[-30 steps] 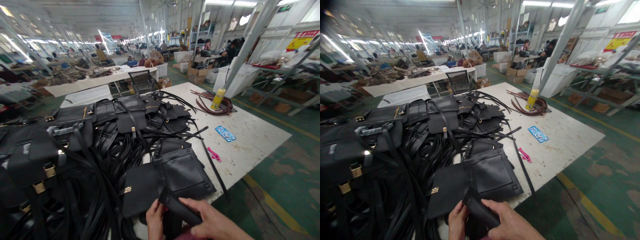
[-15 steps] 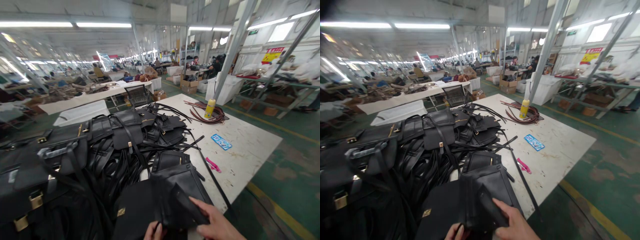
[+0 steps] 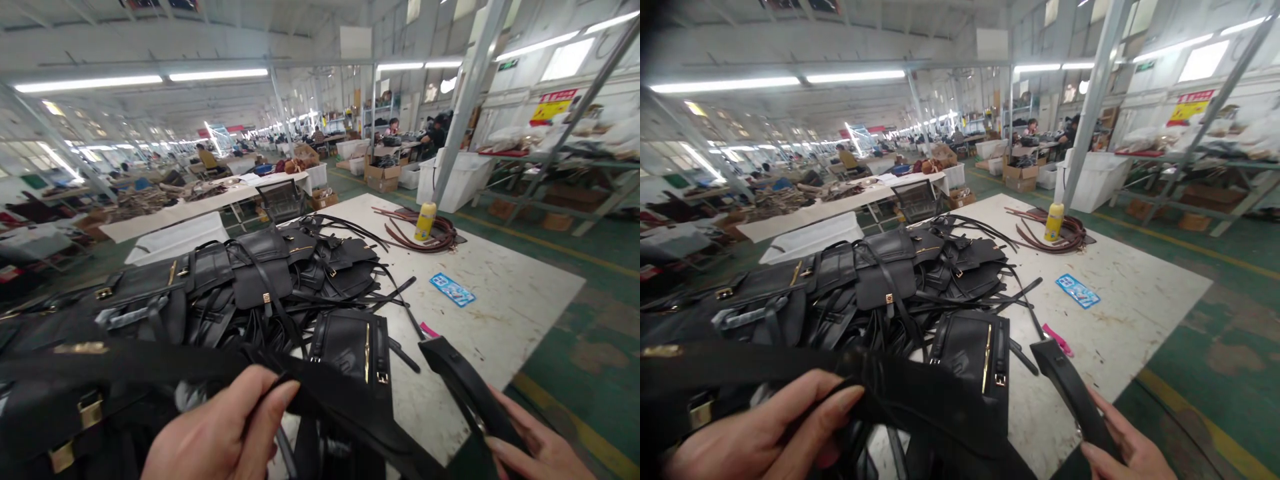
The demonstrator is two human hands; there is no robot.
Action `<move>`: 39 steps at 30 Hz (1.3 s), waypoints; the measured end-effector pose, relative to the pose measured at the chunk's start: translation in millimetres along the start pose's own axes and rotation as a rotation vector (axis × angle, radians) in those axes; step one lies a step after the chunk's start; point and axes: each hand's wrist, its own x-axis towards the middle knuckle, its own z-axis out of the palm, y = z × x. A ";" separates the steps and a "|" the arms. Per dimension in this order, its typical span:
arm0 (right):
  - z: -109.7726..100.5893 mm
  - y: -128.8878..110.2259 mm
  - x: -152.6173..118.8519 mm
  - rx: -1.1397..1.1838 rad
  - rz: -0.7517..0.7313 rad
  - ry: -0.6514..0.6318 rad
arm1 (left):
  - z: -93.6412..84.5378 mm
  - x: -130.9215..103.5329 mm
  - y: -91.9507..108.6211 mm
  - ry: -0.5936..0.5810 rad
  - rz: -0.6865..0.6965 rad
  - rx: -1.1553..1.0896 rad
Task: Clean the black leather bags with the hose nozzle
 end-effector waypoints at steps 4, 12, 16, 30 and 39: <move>8.6 -1.6 -1.4 -0.035 -0.002 -0.049 | 55.8 66.1 0.6 -0.270 0.057 0.213; 18.2 9.5 -4.6 -0.014 -0.001 -0.095 | 219.7 32.2 -97.7 -0.483 0.103 0.205; 29.6 18.1 -0.7 -0.012 0.013 -0.126 | 242.7 -26.5 -140.7 -0.374 0.166 0.275; 113.9 12.5 54.2 -0.061 -0.005 -0.389 | 248.8 -64.9 -174.8 -0.249 0.193 0.032; 104.5 20.7 66.5 -0.067 -0.115 -0.208 | 205.0 -9.0 -221.0 0.239 -0.806 -0.236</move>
